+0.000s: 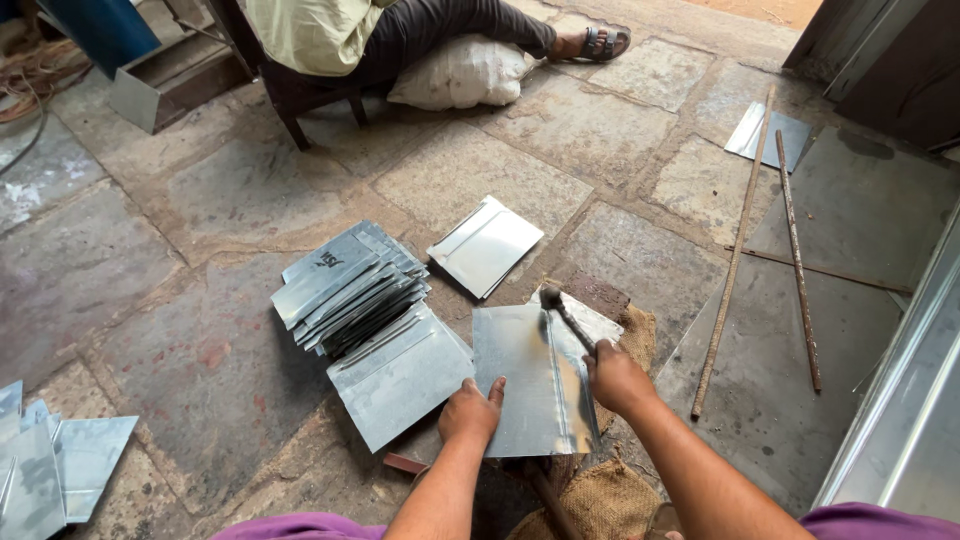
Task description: The person uses a hammer to flatten and shape several metal sheets one at a time on a stone floor.
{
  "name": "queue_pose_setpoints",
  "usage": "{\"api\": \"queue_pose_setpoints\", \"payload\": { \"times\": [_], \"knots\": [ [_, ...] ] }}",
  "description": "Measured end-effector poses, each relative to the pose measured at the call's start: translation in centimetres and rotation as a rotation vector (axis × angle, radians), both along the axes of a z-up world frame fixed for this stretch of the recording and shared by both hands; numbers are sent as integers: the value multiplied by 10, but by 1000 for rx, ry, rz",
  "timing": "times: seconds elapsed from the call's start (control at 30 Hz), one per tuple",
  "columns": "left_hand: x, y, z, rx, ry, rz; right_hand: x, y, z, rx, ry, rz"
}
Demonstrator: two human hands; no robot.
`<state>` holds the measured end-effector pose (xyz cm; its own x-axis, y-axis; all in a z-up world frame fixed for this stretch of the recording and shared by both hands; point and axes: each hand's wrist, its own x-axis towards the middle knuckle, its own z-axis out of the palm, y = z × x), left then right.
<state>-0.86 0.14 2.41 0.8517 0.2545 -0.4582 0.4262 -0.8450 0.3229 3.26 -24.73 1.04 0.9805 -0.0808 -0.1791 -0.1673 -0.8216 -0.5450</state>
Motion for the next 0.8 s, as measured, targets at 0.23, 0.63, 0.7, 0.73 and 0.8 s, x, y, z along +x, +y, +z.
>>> {"api": "queue_pose_setpoints", "payload": {
  "times": [0.23, 0.63, 0.7, 0.73, 0.8],
  "knots": [
    [10, 24, -37, -81, -150, 71, 9, -12, -16, 126, 175, -211],
    [40, 83, -1, -607, -410, 394, 17, -14, -48, 227, 362, -170],
    [49, 95, -6, -717, -439, 512, 21, -10, -53, 88, 418, -73],
    [54, 103, -12, -764, -449, 570, 20, -10, -52, 15, 443, -23],
    [65, 124, -14, -770, -487, 624, 19, -4, -50, -87, 324, 61]
  ]
}}
